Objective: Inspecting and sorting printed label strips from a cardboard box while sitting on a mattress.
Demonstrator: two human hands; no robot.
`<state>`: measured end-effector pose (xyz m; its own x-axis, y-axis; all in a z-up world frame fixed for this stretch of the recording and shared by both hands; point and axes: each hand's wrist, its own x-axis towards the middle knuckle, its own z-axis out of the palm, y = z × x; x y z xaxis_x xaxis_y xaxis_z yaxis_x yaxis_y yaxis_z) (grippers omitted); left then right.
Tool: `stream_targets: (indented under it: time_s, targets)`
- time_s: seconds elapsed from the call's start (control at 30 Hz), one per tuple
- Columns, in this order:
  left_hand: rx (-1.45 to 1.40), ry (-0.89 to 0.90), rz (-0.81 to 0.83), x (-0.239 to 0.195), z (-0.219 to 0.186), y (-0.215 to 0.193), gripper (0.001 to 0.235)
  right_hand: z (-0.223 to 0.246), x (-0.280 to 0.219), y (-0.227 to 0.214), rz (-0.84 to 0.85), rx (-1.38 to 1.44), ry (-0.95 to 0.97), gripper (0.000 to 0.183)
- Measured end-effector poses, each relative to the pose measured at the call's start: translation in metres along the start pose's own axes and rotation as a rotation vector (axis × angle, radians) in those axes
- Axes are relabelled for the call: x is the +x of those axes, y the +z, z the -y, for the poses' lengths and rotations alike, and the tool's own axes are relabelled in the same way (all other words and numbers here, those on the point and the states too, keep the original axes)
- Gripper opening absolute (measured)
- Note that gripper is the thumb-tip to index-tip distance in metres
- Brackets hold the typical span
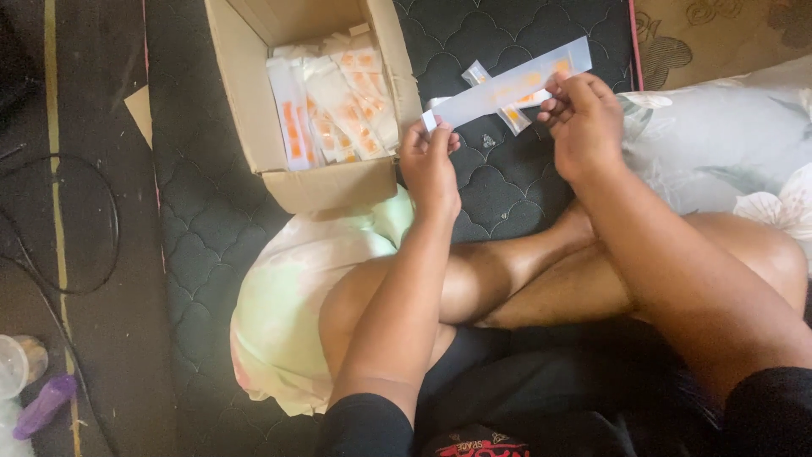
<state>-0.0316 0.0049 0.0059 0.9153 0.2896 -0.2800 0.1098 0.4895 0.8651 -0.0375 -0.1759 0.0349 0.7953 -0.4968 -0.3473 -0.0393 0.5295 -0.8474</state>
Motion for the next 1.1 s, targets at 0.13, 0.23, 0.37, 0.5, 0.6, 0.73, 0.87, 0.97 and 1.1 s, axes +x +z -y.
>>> stream_targets:
  time_s: [0.13,0.23,0.37,0.5,0.6,0.73,0.87,0.97,1.1]
  targets:
    - [-0.009,-0.008,-0.022,-0.011,-0.021,0.006,0.012,0.013,-0.016,0.000,-0.028,-0.048,-0.026,0.004]
    - [0.035,0.002,-0.012,-0.007,-0.021,0.003,0.018,0.017,-0.027,-0.004,-0.033,-0.080,-0.035,0.006]
    - [0.014,0.008,-0.053,0.000,-0.020,0.002,0.017,0.020,-0.041,-0.007,-0.004,-0.179,-0.030,0.008]
    - [-0.012,-0.022,-0.070,-0.005,-0.036,0.003,0.022,0.019,-0.046,-0.015,-0.063,-0.337,0.019,0.012]
    - [-0.047,0.021,-0.036,0.002,-0.029,0.000,0.012,0.027,-0.044,-0.012,-0.005,-0.470,0.048,0.008]
    - [-0.042,0.010,-0.014,-0.002,-0.026,-0.005,0.014,0.047,-0.056,-0.013,-0.044,-0.609,0.140,0.013]
    - [-0.077,0.022,0.042,0.003,-0.021,-0.005,0.018,0.045,-0.048,-0.028,0.067,-0.545,0.033,0.007]
    - [-0.110,0.005,0.073,0.002,-0.020,-0.008,0.019,0.044,-0.044,-0.032,0.076,-0.607,0.094,0.007]
    - [0.073,0.066,0.097,-0.006,-0.035,-0.008,0.017,0.026,-0.014,-0.051,0.231,-0.640,0.010,0.016]
